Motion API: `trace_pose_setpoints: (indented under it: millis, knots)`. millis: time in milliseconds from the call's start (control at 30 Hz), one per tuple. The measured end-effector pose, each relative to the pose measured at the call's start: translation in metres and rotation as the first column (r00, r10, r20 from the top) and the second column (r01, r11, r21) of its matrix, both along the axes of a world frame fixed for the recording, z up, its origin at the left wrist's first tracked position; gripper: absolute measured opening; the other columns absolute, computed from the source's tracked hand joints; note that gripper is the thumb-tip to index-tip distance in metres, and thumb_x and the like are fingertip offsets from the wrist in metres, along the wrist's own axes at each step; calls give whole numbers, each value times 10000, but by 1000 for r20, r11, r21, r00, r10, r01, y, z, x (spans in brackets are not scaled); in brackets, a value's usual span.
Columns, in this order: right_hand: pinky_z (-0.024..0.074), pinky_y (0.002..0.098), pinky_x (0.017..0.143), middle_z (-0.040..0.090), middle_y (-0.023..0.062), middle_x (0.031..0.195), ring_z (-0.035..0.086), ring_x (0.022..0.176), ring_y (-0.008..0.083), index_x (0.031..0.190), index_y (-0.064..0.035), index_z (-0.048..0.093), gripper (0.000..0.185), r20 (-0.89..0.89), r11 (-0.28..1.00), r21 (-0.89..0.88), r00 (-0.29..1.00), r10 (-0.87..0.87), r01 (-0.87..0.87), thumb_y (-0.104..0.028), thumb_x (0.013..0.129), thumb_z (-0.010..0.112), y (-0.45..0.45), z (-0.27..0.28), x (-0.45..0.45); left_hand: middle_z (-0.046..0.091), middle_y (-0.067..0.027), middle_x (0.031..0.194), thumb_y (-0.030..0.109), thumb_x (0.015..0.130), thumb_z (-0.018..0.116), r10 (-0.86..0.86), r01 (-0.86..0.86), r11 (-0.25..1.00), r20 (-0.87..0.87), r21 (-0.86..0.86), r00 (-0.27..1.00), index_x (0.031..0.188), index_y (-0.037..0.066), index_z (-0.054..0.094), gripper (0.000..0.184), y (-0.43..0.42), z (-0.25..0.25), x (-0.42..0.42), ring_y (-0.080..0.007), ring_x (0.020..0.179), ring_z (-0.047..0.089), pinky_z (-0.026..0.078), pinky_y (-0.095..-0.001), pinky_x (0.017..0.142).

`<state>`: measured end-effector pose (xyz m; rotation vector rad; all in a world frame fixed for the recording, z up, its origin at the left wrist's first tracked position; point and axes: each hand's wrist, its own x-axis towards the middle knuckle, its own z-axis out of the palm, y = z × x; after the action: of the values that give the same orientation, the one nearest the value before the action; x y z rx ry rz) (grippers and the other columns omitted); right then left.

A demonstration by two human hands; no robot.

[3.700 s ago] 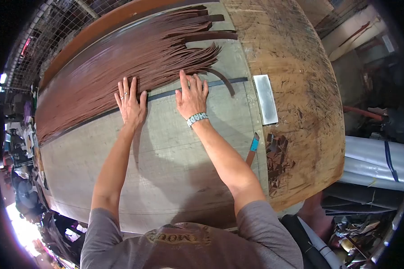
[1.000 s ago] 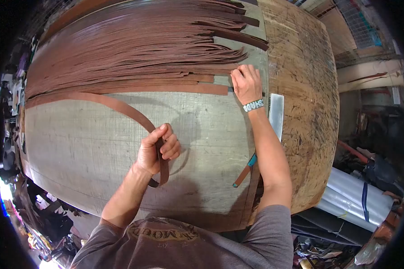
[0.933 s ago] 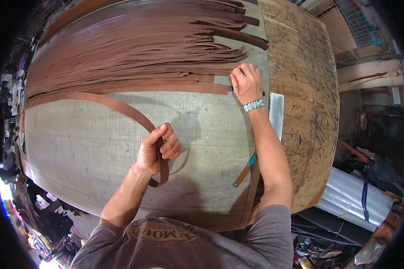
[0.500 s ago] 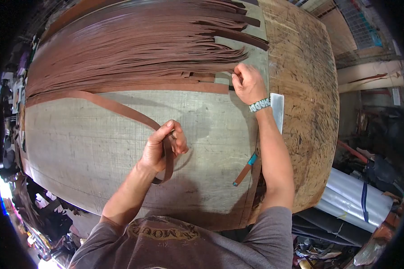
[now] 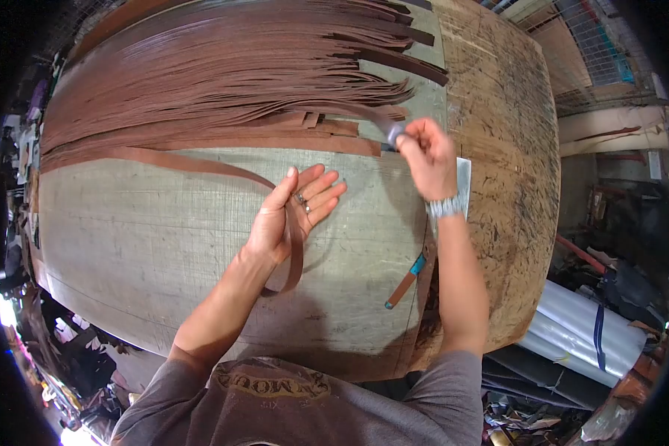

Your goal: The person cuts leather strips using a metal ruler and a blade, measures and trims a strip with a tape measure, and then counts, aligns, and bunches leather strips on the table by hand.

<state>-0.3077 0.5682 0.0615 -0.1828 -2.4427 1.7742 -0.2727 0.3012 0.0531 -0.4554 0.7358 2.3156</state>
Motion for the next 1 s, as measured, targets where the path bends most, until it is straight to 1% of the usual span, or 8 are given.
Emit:
trace_pose_setpoints:
  millis: [67,167,300,333,433,533,633,1000]
  knots:
    - [487,285,668,637,34,797,605,728,122,917,-9,617,112,-69,956,272,988,135,-112,-92,898,690,-21,28,36,511,-219,1479,526,1074,472,58,-58,998,-36,7,998,1459,-40,393,689,4,-2,-9,-349,1354,547,496,-435,1128]
    - [515,330,708,650,81,791,650,758,192,901,-29,628,97,-37,877,356,933,358,-323,-91,890,701,-44,52,77,462,-215,1525,593,1052,456,143,-130,984,-107,123,984,1483,-20,361,755,3,-4,-24,-352,1398,505,476,-447,1146]
    - [530,373,719,675,108,810,672,773,265,938,-31,662,103,46,818,303,865,500,-489,-113,905,715,-42,59,90,612,-23,959,606,1014,551,141,-145,987,51,74,989,1239,82,588,571,-6,-21,-24,-138,856,618,524,-317,852]
    - [531,384,719,680,112,816,673,774,284,953,-29,673,111,67,821,243,853,517,-517,-121,910,718,-39,59,86,379,67,686,583,1018,567,139,-160,979,159,128,977,972,130,584,455,-6,-10,-25,-68,574,371,395,-242,598]
    - [536,406,774,701,133,920,668,854,339,1038,-26,704,153,-79,881,404,950,301,-245,-133,928,716,-8,15,44,282,75,632,555,1048,528,52,-53,988,14,146,999,855,155,490,446,-19,-2,-20,-51,508,269,277,-215,482]
    - [539,441,897,693,105,1137,651,1026,322,1115,-49,717,205,-309,706,704,927,213,72,-89,913,710,18,-24,-14,289,71,614,536,1071,493,58,-60,996,30,64,998,826,169,450,442,-23,13,-16,-51,474,256,252,-217,442]
    - [540,436,937,664,57,1233,637,1081,300,1110,-75,738,223,-269,605,794,928,259,61,-65,888,720,25,-45,-46,306,71,612,533,1079,471,35,-36,999,27,17,999,835,170,448,438,-31,18,-10,-52,470,275,271,-223,440]
    - [562,412,896,646,48,1154,649,1030,252,1004,-63,774,140,-197,640,768,950,241,-3,-138,888,752,35,-63,-78,337,75,625,527,1082,464,27,-28,998,21,48,999,860,168,445,423,-34,3,0,-41,475,294,282,-210,428]
